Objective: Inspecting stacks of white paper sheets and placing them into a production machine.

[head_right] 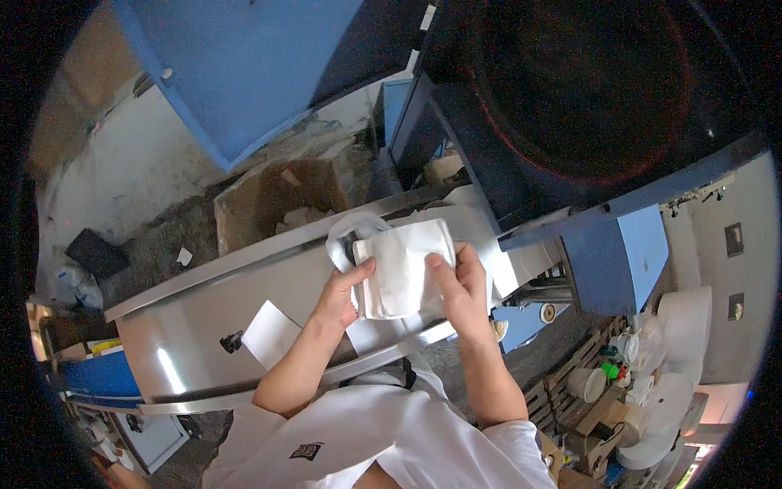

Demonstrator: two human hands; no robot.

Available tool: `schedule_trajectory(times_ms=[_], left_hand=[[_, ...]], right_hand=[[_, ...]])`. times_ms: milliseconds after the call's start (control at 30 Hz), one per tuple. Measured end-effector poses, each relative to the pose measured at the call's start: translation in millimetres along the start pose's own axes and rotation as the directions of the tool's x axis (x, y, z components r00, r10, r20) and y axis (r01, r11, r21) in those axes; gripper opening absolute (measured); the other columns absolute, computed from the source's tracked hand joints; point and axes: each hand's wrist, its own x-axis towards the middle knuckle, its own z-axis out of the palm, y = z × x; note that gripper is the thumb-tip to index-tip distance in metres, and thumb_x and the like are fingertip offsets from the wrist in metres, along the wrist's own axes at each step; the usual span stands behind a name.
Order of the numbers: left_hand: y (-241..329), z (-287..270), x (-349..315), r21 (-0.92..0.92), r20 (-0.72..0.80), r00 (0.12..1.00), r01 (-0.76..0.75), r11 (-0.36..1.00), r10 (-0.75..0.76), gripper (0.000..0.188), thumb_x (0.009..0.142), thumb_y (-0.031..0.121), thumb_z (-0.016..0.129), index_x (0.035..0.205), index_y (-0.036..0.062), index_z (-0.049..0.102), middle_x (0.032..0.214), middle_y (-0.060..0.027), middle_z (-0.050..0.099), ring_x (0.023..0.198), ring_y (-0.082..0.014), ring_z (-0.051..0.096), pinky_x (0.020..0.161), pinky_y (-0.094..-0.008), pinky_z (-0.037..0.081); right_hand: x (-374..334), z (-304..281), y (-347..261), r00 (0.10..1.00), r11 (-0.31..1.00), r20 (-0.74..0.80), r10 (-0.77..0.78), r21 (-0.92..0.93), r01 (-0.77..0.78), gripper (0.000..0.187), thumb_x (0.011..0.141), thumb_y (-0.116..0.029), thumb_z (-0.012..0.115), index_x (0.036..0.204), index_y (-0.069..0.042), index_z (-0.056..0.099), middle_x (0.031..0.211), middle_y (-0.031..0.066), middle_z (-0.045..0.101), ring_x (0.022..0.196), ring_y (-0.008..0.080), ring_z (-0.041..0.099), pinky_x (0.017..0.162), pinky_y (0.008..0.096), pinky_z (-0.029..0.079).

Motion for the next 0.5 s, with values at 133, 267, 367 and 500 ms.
schedule_trajectory(times_ms=[133,267,367,500], left_hand=[[3.9,-17.8,0.6,-0.023,0.006,1.000,-0.025,0.999,0.025,0.043,0.086,0.011,0.072,0.125,-0.0009,0.058,0.112,-0.0118,0.069,0.100,-0.0232,0.069,0.089,-0.0386,0.056],[2.0,-32.4,-8.2,-0.043,-0.091,0.996,-0.025,0.999,0.021,0.040,0.083,0.009,0.075,0.119,-0.0044,0.062,0.109,-0.0129,0.069,0.096,-0.0227,0.069,0.085,-0.0381,0.057],[-1.4,-37.3,-20.7,-0.051,-0.118,0.993,-0.029,0.998,0.023,0.041,0.083,0.007,0.074,0.121,-0.0025,0.061,0.110,-0.0120,0.069,0.097,-0.0223,0.069,0.085,-0.0377,0.057],[-3.9,-37.3,-34.4,-0.059,-0.101,0.994,-0.051,0.997,0.045,0.045,0.084,0.006,0.072,0.127,0.0024,0.057,0.113,-0.0090,0.067,0.101,-0.0215,0.067,0.088,-0.0368,0.055]], right_hand=[[5.2,4.2,-10.8,0.987,0.992,-0.096,-0.127,-0.010,0.126,0.018,0.096,-0.016,0.063,0.104,-0.001,0.056,0.091,0.0022,0.062,0.081,0.0068,0.054,0.073,0.0223,0.044],[27.7,30.0,-29.5,0.958,0.959,-0.050,-0.282,-0.015,0.282,0.016,0.096,-0.016,0.063,0.103,-0.003,0.057,0.094,0.0024,0.063,0.085,0.0067,0.056,0.079,0.0226,0.044],[56.5,61.7,-34.0,0.945,0.935,0.073,-0.320,-0.138,0.328,0.018,0.095,-0.016,0.064,0.104,-0.002,0.058,0.096,0.0026,0.063,0.087,0.0064,0.055,0.078,0.0217,0.043],[111.7,124.6,-16.9,0.896,0.912,0.208,-0.393,-0.038,0.409,0.044,0.096,-0.022,0.065,0.127,0.007,0.052,0.116,0.0172,0.063,0.104,0.0166,0.059,0.089,0.0275,0.047]])
